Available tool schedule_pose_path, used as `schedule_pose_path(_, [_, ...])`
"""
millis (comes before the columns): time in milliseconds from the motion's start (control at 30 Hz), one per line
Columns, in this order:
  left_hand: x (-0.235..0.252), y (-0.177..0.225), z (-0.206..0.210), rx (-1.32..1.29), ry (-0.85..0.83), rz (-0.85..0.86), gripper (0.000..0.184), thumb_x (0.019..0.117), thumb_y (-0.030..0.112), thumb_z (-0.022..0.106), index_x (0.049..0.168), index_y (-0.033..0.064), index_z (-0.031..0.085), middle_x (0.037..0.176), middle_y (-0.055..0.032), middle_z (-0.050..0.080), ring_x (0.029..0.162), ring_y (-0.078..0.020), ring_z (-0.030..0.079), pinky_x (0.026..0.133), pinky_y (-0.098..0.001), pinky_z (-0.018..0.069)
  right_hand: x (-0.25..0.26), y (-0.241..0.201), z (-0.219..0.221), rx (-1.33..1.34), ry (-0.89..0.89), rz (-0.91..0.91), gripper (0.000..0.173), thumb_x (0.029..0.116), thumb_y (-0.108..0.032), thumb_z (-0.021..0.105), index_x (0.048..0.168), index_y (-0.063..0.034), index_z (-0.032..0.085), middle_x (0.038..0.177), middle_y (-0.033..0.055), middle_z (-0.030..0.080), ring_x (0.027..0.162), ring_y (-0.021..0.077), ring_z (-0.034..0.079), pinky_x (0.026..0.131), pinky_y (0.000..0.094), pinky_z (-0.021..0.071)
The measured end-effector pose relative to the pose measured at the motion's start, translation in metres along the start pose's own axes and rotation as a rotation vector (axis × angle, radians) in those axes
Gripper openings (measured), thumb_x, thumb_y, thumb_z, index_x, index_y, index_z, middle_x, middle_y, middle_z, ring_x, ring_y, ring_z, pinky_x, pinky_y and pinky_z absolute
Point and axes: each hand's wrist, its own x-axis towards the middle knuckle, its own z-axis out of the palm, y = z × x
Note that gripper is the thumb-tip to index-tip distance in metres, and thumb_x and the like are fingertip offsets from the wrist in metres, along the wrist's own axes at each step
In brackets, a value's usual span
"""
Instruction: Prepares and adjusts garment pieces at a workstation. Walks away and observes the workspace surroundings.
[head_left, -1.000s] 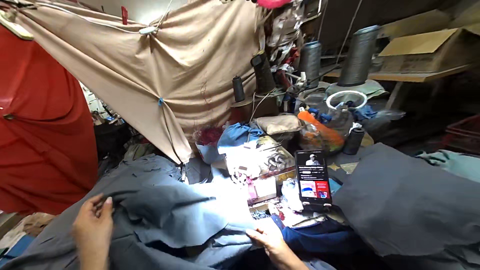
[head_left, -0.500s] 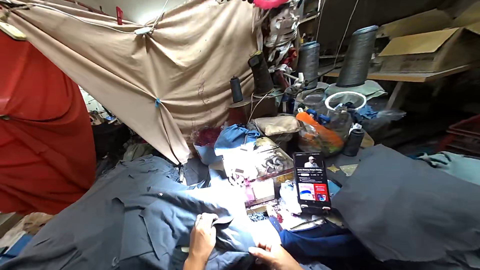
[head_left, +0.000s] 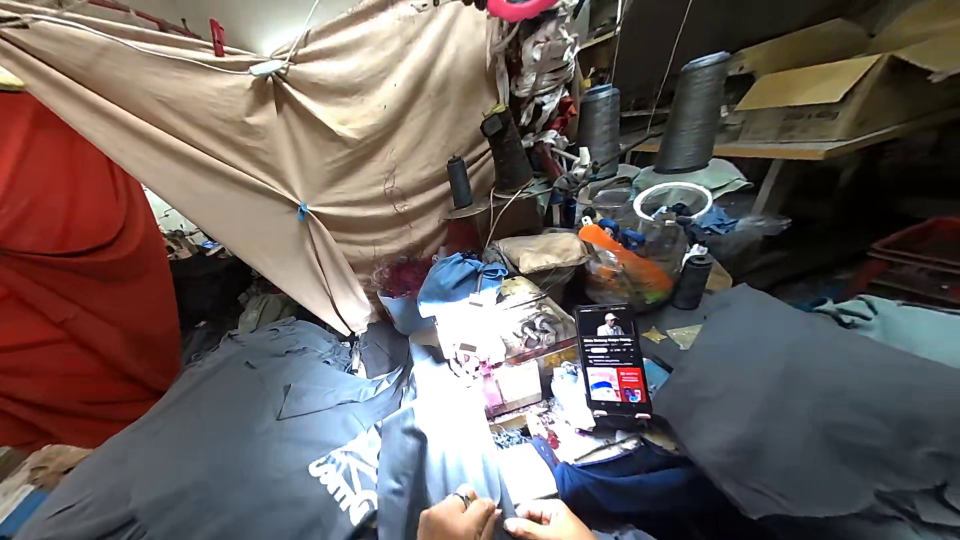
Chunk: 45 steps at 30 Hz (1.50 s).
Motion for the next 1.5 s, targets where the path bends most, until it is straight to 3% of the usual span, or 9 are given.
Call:
schedule_pose_path(333, [0.070, -0.017, 0.002, 0.139, 0.022, -0.089, 0.020, 0.0942, 0.017, 0.066, 0.091, 0.0048, 0.081, 0.080, -0.0131, 0.076, 0.077, -0.0306, 0.076, 0.071, -0.0500, 0.0618, 0.065, -0.035, 0.009, 0.098, 0.113, -0.134, 0.012, 0.0930, -0.008, 0.069, 0.081, -0.0086, 0.070, 0.072, -0.0033, 0.069, 0.067, 0.0060, 0.065, 0.068, 0.0263, 0.0560])
schedule_pose_path(533, [0.109, -0.016, 0.001, 0.088, -0.053, -0.248, 0.026, 0.0985, 0.019, 0.062, 0.099, -0.0016, 0.078, 0.100, -0.0198, 0.076, 0.100, -0.0356, 0.074, 0.091, -0.0518, 0.0573, 0.093, -0.066, 0.019, 0.133, 0.248, -0.186, 0.014, 0.0958, -0.004, 0.061, 0.083, -0.0066, 0.065, 0.067, -0.0044, 0.061, 0.059, 0.0047, 0.057, 0.059, 0.0233, 0.0499])
schedule_pose_path(767, [0.114, -0.025, 0.019, 0.022, 0.097, -0.207, 0.021, 0.0936, 0.017, 0.067, 0.096, 0.0010, 0.080, 0.097, -0.0168, 0.077, 0.096, -0.0313, 0.075, 0.088, -0.0488, 0.0594, 0.089, -0.057, 0.021, 0.131, 0.238, -0.198, 0.016, 0.0937, -0.003, 0.060, 0.080, -0.0102, 0.063, 0.064, -0.0064, 0.058, 0.057, 0.0034, 0.055, 0.055, 0.0223, 0.0480])
schedule_pose_path(933, [0.149, -0.025, 0.002, 0.029, -0.227, -0.525, 0.038, 0.1022, 0.033, 0.058, 0.120, 0.0024, 0.073, 0.124, -0.0180, 0.070, 0.123, -0.0314, 0.064, 0.109, -0.0482, 0.0463, 0.094, -0.066, 0.029, 0.150, 0.272, -0.181, 0.010, 0.0946, -0.003, 0.064, 0.085, -0.0057, 0.064, 0.066, -0.0043, 0.059, 0.058, 0.0043, 0.056, 0.058, 0.0225, 0.0490])
schedule_pose_path(1067, [0.147, -0.038, -0.017, -0.095, -0.241, -0.471, 0.036, 0.0927, 0.030, 0.070, 0.113, 0.0013, 0.075, 0.116, -0.0171, 0.072, 0.116, -0.0290, 0.066, 0.106, -0.0479, 0.0481, 0.092, -0.062, 0.027, 0.195, 0.176, -0.176, 0.005, 0.0941, -0.010, 0.066, 0.091, -0.0065, 0.064, 0.067, -0.0043, 0.058, 0.056, 0.0050, 0.053, 0.055, 0.0231, 0.0470])
schedule_pose_path(1167, [0.137, -0.047, -0.051, -0.093, -0.355, -0.450, 0.040, 0.0942, 0.032, 0.069, 0.115, -0.0019, 0.072, 0.117, -0.0201, 0.071, 0.115, -0.0310, 0.065, 0.106, -0.0485, 0.0476, 0.079, -0.062, 0.020, 0.362, -0.073, -0.065, 0.009, 0.0932, -0.008, 0.065, 0.085, -0.0132, 0.066, 0.063, -0.0059, 0.058, 0.052, 0.0021, 0.051, 0.051, 0.0193, 0.0445])
schedule_pose_path(1233, [0.131, -0.065, -0.063, -0.173, -0.337, -0.438, 0.039, 0.0950, 0.034, 0.069, 0.110, -0.0027, 0.073, 0.109, -0.0184, 0.072, 0.105, -0.0275, 0.068, 0.099, -0.0459, 0.0510, 0.071, -0.060, 0.011, 0.439, -0.225, 0.011, 0.008, 0.0917, -0.011, 0.066, 0.087, -0.0167, 0.070, 0.072, -0.0049, 0.067, 0.060, 0.0019, 0.059, 0.059, 0.0199, 0.0511])
schedule_pose_path(1333, [0.124, -0.082, -0.063, -0.271, -0.162, -0.424, 0.030, 0.0932, 0.029, 0.071, 0.094, -0.0011, 0.074, 0.087, -0.0083, 0.070, 0.082, -0.0131, 0.064, 0.081, -0.0342, 0.0528, 0.067, -0.056, 0.007, 0.179, -0.128, -0.016, 0.012, 0.0926, -0.015, 0.069, 0.081, -0.0165, 0.066, 0.063, -0.0094, 0.059, 0.051, -0.0011, 0.049, 0.049, 0.0173, 0.0416])
schedule_pose_path(1500, [0.109, -0.046, -0.048, -0.148, -0.003, -0.311, 0.027, 0.0923, 0.031, 0.068, 0.090, 0.0058, 0.078, 0.084, -0.0050, 0.074, 0.078, -0.0151, 0.069, 0.077, -0.0380, 0.0572, 0.062, -0.046, 0.005, 0.043, 0.038, -0.108, 0.012, 0.0952, -0.014, 0.067, 0.083, -0.0107, 0.068, 0.066, -0.0077, 0.061, 0.057, 0.0017, 0.055, 0.055, 0.0201, 0.0475])
